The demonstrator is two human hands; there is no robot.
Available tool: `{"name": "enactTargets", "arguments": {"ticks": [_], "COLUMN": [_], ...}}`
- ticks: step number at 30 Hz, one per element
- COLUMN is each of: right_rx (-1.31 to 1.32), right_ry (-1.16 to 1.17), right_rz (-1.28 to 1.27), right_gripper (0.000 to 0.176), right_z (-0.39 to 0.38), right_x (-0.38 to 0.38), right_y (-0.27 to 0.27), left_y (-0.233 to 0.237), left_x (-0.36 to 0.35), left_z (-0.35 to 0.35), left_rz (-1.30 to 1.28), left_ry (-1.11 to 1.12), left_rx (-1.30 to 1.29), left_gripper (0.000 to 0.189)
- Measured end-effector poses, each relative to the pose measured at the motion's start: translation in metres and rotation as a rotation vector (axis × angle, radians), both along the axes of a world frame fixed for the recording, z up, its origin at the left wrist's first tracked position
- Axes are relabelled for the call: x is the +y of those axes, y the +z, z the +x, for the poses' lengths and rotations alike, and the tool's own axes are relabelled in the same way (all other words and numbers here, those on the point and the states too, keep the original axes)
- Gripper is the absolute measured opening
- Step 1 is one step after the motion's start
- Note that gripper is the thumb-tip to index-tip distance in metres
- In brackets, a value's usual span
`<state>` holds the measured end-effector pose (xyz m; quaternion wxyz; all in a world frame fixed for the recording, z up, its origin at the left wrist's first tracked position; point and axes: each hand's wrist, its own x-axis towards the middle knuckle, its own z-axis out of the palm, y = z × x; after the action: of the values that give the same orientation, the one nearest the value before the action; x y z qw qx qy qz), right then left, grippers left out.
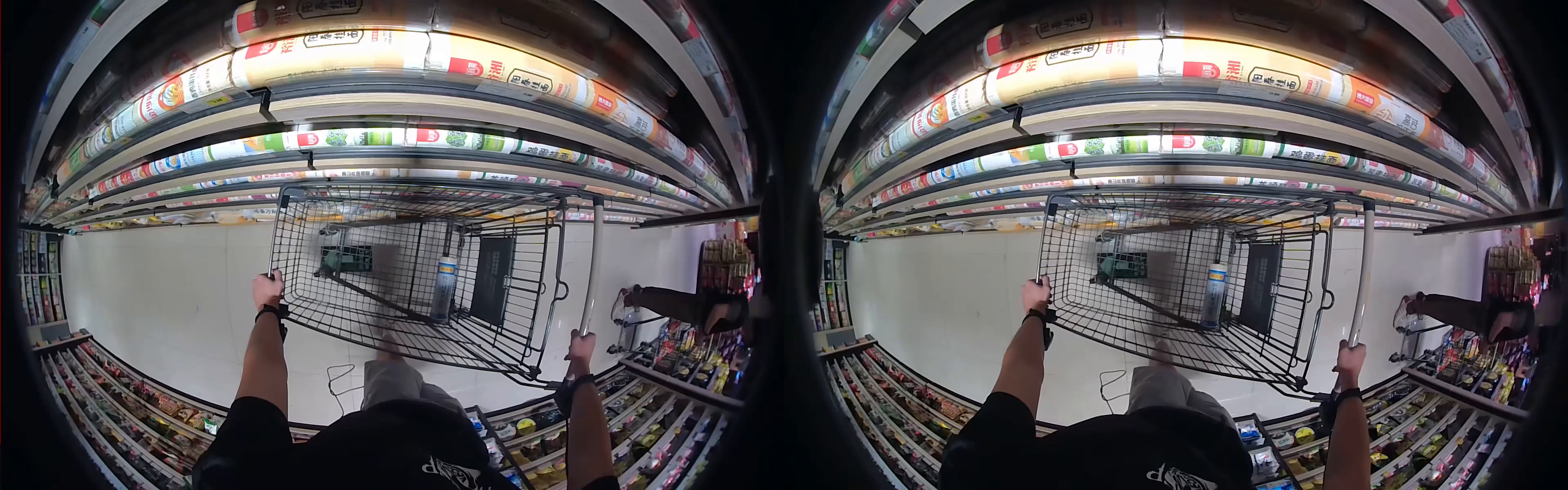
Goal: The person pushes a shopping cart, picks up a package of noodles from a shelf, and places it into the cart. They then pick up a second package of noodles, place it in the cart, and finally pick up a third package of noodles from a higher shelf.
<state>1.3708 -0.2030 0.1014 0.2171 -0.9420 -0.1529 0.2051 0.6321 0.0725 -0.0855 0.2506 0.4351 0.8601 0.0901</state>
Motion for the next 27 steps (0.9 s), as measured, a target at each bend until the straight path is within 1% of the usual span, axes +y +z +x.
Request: {"name": "enactTargets", "arguments": {"ticks": [2, 5, 6, 9, 12, 13, 14, 17, 18, 21, 22, 23, 25, 27], "right_rx": [-0.011, -0.089, -0.109, -0.128, -0.088, -0.088, -0.103, -0.156, -0.084, -0.077, -0.076, -0.061, -0.046, -0.036], "right_ry": [0.008, -0.011, 0.011, 0.085, 0.045, 0.043, 0.036, 0.025, 0.014, 0.032, 0.033, 0.029, 0.031, 0.034], "right_rz": [-0.012, -0.031, -0.048, -0.058, -0.04, -0.032, -0.014, 0.015, -0.005, 0.006, -0.002, -0.015, -0.013, -0.005], "right_gripper": [0.029, 0.03, 0.03, 0.031, 0.033, 0.033, 0.037, 0.035, 0.033, 0.032, 0.031, 0.031, 0.032, 0.032], "right_z": [0.003, 0.017, 0.022, 0.039, 0.063, 0.069, 0.075, 0.118, 0.111, 0.136, 0.151, 0.162, 0.176, 0.188], "right_x": [-0.001, -0.003, -0.004, -0.008, -0.018, -0.016, -0.014, -0.034, -0.022, -0.026, -0.034, -0.048, -0.037, -0.037], "right_y": [0.003, -0.002, -0.002, 0.0, -0.006, -0.006, -0.005, -0.031, -0.011, -0.011, -0.02, -0.024, -0.016, -0.007], "left_y": [-0.007, 0.0, 0.006, 0.011, 0.013, 0.022, 0.032, 0.032, 0.013, 0.015, 0.011, 0.009, 0.006, 0.013], "left_x": [-0.003, -0.004, -0.005, -0.009, -0.014, -0.015, -0.016, -0.023, -0.028, -0.031, -0.032, -0.039, -0.038, -0.041], "left_z": [0.002, 0.02, 0.026, 0.041, 0.062, 0.076, 0.087, 0.112, 0.113, 0.141, 0.148, 0.153, 0.17, 0.191], "left_rz": [-0.013, -0.01, -0.006, -0.06, -0.071, -0.073, -0.085, -0.035, 0.008, -0.033, -0.046, -0.044, -0.01, -0.067], "left_ry": [0.025, -0.014, -0.02, 0.03, 0.034, 0.043, 0.061, -0.002, -0.013, -0.021, 0.01, 0.001, -0.007, -0.007], "left_rx": [-0.015, 0.091, 0.077, -0.085, -0.077, -0.074, -0.116, -0.031, 0.057, 0.085, -0.011, 0.004, 0.019, 0.097], "left_gripper": [0.046, 0.046, 0.045, 0.043, 0.041, 0.04, 0.04, 0.04, 0.042, 0.044, 0.044, 0.044, 0.044, 0.043]}}
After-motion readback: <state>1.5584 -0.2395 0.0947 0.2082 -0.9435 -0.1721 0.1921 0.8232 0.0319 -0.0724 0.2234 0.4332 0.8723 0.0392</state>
